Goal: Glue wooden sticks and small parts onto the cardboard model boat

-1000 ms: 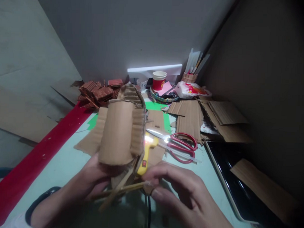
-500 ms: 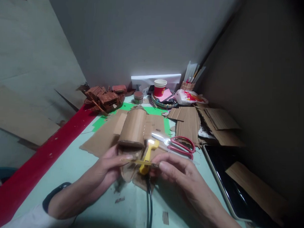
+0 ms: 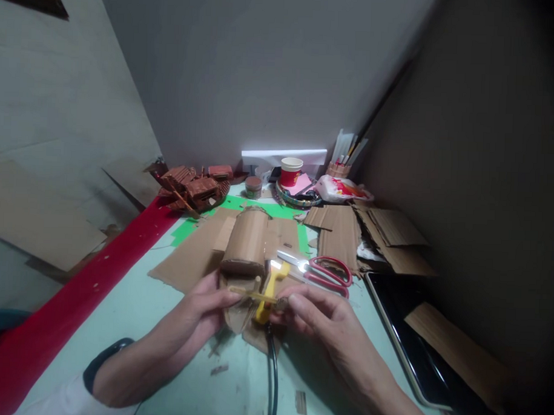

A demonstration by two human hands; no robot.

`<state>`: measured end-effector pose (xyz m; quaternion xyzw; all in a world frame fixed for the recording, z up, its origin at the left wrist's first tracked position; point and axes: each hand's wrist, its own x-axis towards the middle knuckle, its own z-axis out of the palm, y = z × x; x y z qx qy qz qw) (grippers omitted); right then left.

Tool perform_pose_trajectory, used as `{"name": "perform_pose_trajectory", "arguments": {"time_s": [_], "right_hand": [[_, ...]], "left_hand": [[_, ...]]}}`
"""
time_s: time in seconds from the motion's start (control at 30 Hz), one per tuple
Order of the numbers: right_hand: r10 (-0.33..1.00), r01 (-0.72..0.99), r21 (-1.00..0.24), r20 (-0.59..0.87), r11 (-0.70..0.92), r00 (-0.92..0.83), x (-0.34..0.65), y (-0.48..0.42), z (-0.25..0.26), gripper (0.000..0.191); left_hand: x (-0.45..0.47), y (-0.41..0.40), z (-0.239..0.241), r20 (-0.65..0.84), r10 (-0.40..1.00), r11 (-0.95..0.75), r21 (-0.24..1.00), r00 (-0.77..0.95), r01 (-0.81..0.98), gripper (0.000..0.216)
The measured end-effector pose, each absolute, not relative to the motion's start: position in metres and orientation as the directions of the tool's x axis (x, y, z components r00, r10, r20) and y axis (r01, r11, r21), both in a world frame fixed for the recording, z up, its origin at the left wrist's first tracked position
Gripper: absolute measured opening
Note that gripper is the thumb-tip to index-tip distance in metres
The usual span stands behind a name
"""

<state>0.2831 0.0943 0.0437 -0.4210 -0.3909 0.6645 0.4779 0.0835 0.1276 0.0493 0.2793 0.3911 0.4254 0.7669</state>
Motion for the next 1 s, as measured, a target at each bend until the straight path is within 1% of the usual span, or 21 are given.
{"name": "perform_pose_trajectory", "arguments": {"time_s": [0.17, 0.33, 0.43, 0.5, 0.6, 0.7, 0.77, 0.9, 1.0], "right_hand": [[0.975, -0.298, -0.930, -0.186, -0.214, -0.119, 0.282, 0.093, 0.049, 0.026], [0.982, -0.236, -0.957, -0.146, -0.171, -0.123, 0.283, 0.093, 0.049, 0.025], [0.983, -0.179, -0.971, -0.139, -0.159, -0.119, 0.283, 0.093, 0.049, 0.025], [0.983, -0.170, -0.972, -0.140, -0.159, -0.120, 0.283, 0.093, 0.050, 0.023], [0.982, -0.194, -0.967, -0.143, -0.166, -0.126, 0.283, 0.093, 0.050, 0.023], [0.980, -0.265, -0.948, -0.149, -0.179, -0.132, 0.283, 0.093, 0.047, 0.025], [0.980, -0.301, -0.936, -0.148, -0.181, -0.131, 0.283, 0.093, 0.045, 0.027], [0.981, -0.305, -0.936, -0.138, -0.175, -0.137, 0.282, 0.091, 0.045, 0.026], [0.976, -0.288, -0.945, -0.103, -0.156, -0.191, 0.282, 0.090, 0.045, 0.033]], "left_hand": [[0.083, 0.126, 0.052, -0.367, 0.874, 0.477, 0.775, 0.318, -0.416, 0.038], [0.082, 0.126, 0.051, -0.369, 0.885, 0.463, 0.763, 0.284, -0.451, 0.039], [0.079, 0.126, 0.047, -0.376, 0.882, 0.471, 0.732, 0.284, -0.493, 0.030], [0.077, 0.126, 0.044, -0.386, 0.874, 0.485, 0.715, 0.294, -0.504, 0.027], [0.076, 0.126, 0.043, -0.408, 0.868, 0.497, 0.729, 0.284, -0.470, 0.031], [0.078, 0.126, 0.045, -0.387, 0.878, 0.478, 0.745, 0.283, -0.465, 0.035], [0.080, 0.126, 0.048, -0.378, 0.871, 0.489, 0.736, 0.315, -0.468, 0.036], [0.084, 0.127, 0.052, -0.395, 0.855, 0.516, 0.722, 0.337, -0.462, 0.031], [0.085, 0.126, 0.054, -0.399, 0.860, 0.508, 0.723, 0.317, -0.468, 0.025]]}}
